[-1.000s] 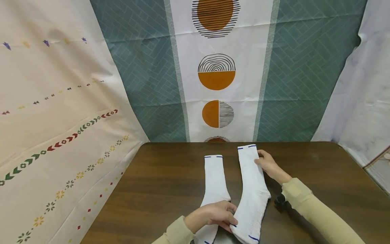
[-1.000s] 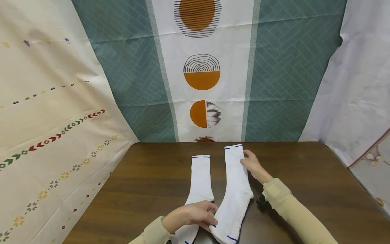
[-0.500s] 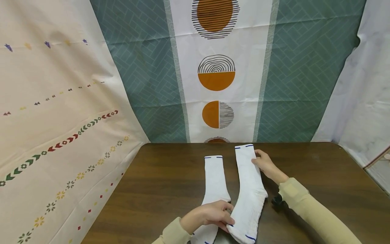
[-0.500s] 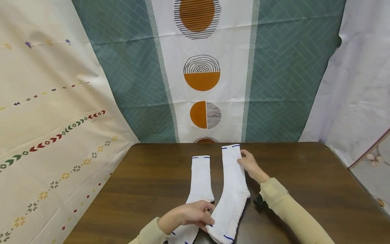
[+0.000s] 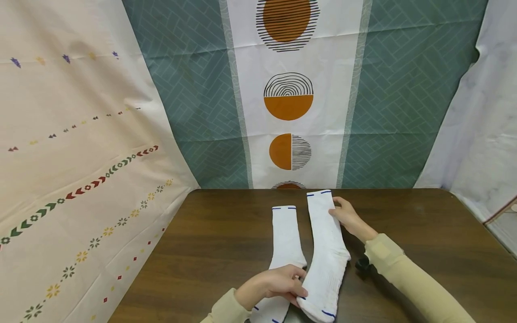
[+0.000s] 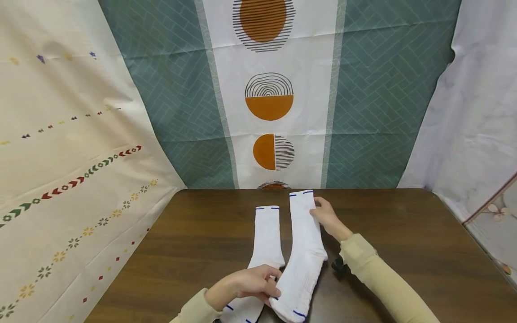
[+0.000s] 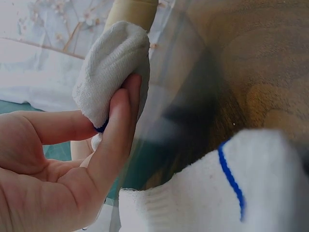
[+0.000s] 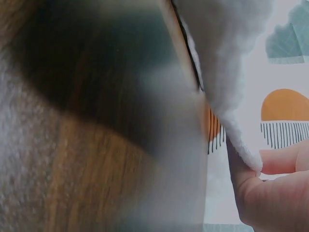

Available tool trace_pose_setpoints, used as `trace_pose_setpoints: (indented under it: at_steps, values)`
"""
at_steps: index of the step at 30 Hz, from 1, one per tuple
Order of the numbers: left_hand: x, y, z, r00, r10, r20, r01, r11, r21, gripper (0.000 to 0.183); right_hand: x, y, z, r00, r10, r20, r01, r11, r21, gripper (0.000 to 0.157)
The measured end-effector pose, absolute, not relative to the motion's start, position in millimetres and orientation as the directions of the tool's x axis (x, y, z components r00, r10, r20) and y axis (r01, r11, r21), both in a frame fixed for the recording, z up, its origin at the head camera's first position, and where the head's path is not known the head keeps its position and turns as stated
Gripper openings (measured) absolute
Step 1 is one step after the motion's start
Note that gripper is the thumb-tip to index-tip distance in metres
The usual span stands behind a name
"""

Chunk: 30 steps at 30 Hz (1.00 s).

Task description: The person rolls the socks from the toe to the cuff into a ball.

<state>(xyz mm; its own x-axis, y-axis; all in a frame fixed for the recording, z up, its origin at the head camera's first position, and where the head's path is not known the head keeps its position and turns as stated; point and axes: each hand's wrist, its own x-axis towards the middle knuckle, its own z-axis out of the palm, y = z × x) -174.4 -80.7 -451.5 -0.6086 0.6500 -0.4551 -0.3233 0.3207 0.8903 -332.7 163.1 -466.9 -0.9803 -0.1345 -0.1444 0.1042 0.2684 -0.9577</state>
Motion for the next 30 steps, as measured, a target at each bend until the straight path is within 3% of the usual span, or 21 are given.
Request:
trace_pose_setpoints:
  at_steps: [24,30]
  values:
    - [-170,-101,-451,-0.612,0.649,-0.452,-0.254,0.380,0.889,0.020,-337,142,-467,-0.973,-0.186,-0.136,0.087,0.247,-0.965,0.051]
    - [-169,-110,-451,-0.575,0.682,-0.452,-0.230,0.396,0.889,0.021,-338,132,-467,-0.969,-0.212,-0.125,0.072,0.244,-0.967,0.050]
